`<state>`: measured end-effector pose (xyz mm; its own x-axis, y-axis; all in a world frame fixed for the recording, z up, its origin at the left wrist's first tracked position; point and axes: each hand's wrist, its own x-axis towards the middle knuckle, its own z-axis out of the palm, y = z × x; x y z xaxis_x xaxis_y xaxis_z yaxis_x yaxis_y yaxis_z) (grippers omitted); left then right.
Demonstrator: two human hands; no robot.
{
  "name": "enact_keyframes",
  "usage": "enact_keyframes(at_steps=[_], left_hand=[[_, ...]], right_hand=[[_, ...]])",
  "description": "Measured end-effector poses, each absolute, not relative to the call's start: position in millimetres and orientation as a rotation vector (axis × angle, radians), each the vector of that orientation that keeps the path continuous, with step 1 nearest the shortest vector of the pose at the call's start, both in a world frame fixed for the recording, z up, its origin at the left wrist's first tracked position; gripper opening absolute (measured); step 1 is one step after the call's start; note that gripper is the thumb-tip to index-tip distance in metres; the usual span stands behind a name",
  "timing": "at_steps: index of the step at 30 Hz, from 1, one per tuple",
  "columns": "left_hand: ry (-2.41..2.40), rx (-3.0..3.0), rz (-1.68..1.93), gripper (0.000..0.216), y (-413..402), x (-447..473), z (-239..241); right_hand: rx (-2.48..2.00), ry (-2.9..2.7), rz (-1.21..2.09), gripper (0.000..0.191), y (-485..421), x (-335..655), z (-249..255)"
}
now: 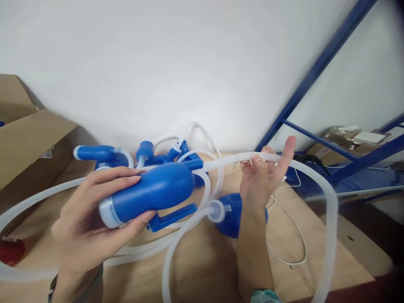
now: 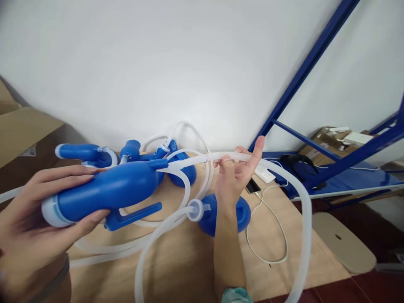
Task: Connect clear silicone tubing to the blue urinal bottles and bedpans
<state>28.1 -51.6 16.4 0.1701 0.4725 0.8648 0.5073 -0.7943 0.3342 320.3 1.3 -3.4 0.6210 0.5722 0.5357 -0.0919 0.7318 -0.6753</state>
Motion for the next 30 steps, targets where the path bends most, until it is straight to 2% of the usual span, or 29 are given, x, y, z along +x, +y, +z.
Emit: enact_keyframes(at_steps=[9,16,18,21,23,25,26,28,30], left_hand=[[-0.907,-2.527,-1.658,0.042,-31.9,26.2,10.3],[-0.831,-2.576,-1.661,0.037,-30.2,34.7,8.4],[-0.803,-2.604,-1.644,0.036,-28.7,38.1,5.1],[-0.805,-2.628,-1.673,0.041,-26.5,44.4,-2.1],[-0.826,-2.651,-1.71,0.06,-25.4,48.1,-7.3],[-0.851,-2.7,-1.726,0.086,-23.9,50.5,-11.8],[-0.864,-2.721,-1.705,0.092,-22.9,51.4,-13.5],[-0.847,-2.729,-1.602,0.085,-20.9,52.7,-15.0],[-0.808,-2.713,-1.48,0.066,-19.8,54.3,-14.4]], right_hand=[[-0.72,-0.854,0.431,0.07,9.0,325.8,-10.7],[-0.754,-0.812,0.641,0.088,11.7,308.7,-10.8],[-0.736,-0.821,0.777,0.076,8.6,301.6,-10.0],[-0.594,-0.756,0.947,0.047,6.9,297.7,-12.4],[-0.506,-0.709,1.017,0.036,10.0,301.4,-16.7],[-0.487,-0.712,1.053,0.032,15.2,308.0,-21.4],[-0.499,-0.726,1.049,0.031,17.7,311.2,-23.1],[-0.532,-0.76,1.007,0.03,20.7,314.8,-24.1],[-0.562,-0.793,0.941,0.028,20.0,313.5,-21.8]])
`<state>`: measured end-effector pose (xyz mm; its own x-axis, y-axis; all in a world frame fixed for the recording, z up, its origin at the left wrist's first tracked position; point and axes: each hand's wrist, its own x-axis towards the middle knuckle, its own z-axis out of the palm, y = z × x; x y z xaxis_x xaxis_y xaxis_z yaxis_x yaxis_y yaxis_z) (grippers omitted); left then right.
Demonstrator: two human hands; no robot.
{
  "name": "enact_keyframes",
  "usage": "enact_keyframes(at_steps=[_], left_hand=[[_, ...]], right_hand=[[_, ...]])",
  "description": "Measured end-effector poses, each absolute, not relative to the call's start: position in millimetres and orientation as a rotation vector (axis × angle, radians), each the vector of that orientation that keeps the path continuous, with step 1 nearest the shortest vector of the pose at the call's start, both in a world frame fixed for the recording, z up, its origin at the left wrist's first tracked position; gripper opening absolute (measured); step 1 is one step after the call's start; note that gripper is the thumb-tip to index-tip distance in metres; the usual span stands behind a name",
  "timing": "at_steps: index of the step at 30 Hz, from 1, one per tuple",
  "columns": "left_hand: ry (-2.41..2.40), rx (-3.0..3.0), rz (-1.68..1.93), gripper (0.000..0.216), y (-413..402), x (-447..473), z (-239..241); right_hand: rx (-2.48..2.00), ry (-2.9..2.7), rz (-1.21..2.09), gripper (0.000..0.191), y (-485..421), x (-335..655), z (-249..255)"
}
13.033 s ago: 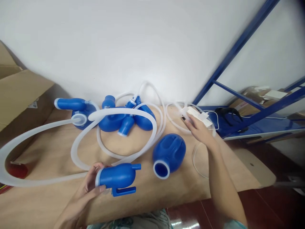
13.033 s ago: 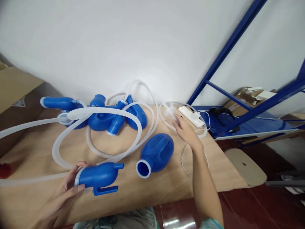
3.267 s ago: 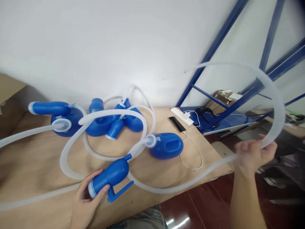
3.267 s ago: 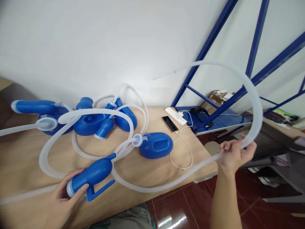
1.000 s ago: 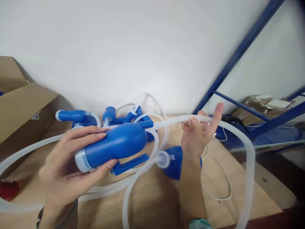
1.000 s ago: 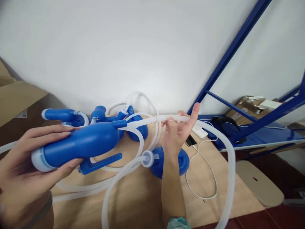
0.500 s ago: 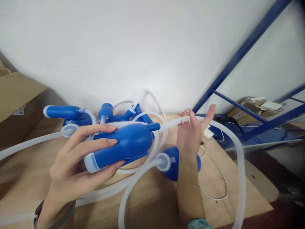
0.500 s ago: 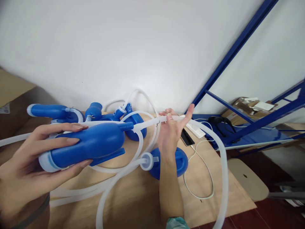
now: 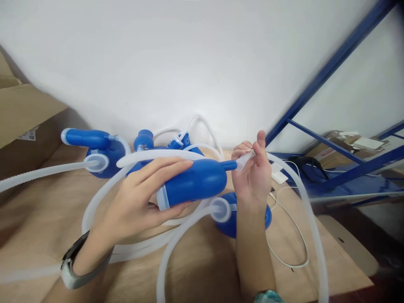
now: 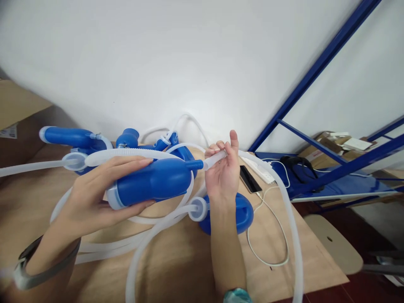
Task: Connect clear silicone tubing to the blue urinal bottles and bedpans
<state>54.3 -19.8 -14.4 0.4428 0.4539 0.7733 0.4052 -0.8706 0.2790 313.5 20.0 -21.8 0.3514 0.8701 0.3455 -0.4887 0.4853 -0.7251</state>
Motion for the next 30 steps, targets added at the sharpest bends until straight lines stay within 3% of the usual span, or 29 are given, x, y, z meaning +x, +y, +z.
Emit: enact_keyframes(at_steps=[8,20,25,30], left_hand=[[0.728,2.918,1.456,0.037,-27.4,59.6,-14.2],[0.389,3.214,1.611,0.031,-30.3,82.9,-27.4],[0.144,3.355,1.84,0.033,-25.1,97.6,-36.4],[0.382,3.358,1.832,0.037,-24.0,92.3,-42.2]], right_hand=[[-0.621,-0.787,0.46,0.047,14.0,291.4,-14.6],[-0.517,-0.77,0.648,0.045,14.5,310.7,-17.2],[-0.49,-0.721,0.49,0.04,2.8,311.9,-5.9],[-0.399,-0.665,0.392,0.033,-3.6,298.3,-2.9]])
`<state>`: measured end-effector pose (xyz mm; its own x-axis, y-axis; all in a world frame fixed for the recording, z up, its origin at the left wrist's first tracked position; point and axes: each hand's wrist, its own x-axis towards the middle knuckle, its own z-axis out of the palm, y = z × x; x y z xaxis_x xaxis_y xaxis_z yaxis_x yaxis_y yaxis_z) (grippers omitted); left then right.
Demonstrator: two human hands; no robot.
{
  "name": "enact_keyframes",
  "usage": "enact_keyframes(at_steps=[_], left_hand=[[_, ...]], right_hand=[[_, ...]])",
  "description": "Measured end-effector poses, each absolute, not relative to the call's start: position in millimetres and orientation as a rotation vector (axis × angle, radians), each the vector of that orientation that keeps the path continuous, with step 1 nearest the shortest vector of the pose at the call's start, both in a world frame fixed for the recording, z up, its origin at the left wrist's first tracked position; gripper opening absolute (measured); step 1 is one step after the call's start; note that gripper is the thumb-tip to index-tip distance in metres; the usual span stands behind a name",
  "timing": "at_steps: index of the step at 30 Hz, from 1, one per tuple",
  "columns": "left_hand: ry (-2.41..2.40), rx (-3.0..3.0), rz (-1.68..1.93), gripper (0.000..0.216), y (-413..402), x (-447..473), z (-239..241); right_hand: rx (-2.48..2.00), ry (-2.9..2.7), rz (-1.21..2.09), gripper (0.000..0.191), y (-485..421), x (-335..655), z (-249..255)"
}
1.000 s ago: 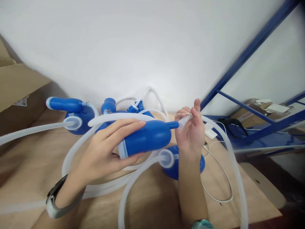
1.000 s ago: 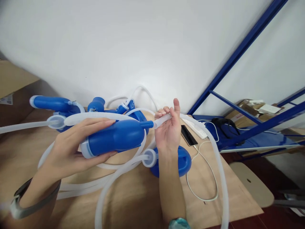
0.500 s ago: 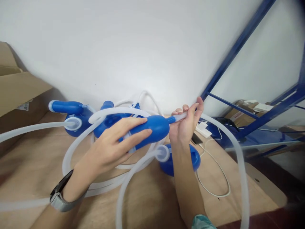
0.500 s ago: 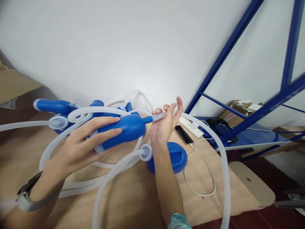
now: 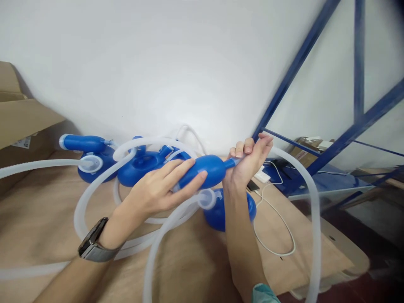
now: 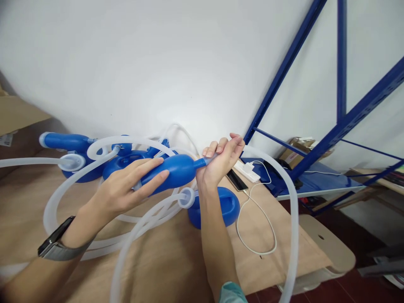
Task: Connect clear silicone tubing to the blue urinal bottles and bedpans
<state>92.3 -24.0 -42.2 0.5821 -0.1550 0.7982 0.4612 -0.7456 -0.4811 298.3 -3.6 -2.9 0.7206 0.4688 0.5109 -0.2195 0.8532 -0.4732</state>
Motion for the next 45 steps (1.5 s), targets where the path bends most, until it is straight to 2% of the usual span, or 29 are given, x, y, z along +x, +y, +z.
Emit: enact_keyframes(at_steps=[3,8,13,19,26,31,40,45], left_hand=[[-0.322,-2.17,-1.158,0.037,-23.6,89.4,-47.6],[-0.427,-2.358,-1.324,0.053,-22.1,90.3,-51.2],[-0.522,-2.477,-1.29,0.05,-22.7,69.6,-31.4],[-0.616,-2.301,-1.185,0.047,-22.2,36.5,-12.1],[-0.584,-2.087,-1.25,0.063,-11.7,34.5,-15.7],[-0.613,-2.135,-1.26,0.062,-11.7,30.6,-15.1],[-0.611,-2.12,-1.188,0.063,-25.2,31.0,-10.3],[-0.593,-2.156,-1.182,0.061,-27.4,31.7,-9.6]], right_hand=[[-0.392,-0.656,0.346,0.032,-4.7,292.2,-4.2],[-0.378,-0.743,0.351,0.034,-2.7,286.9,-6.6],[-0.473,-0.828,0.392,0.039,6.6,284.7,-12.9],[-0.769,-1.279,0.362,0.034,-1.8,302.7,-11.8],[-0.626,-1.338,0.355,0.032,-14.9,312.8,-7.1],[-0.6,-1.381,0.225,0.034,-15.8,328.3,-10.4],[-0.534,-1.485,0.181,0.019,-1.0,349.3,-16.0],[-0.621,-1.61,0.146,0.027,-12.3,362.1,-12.8]])
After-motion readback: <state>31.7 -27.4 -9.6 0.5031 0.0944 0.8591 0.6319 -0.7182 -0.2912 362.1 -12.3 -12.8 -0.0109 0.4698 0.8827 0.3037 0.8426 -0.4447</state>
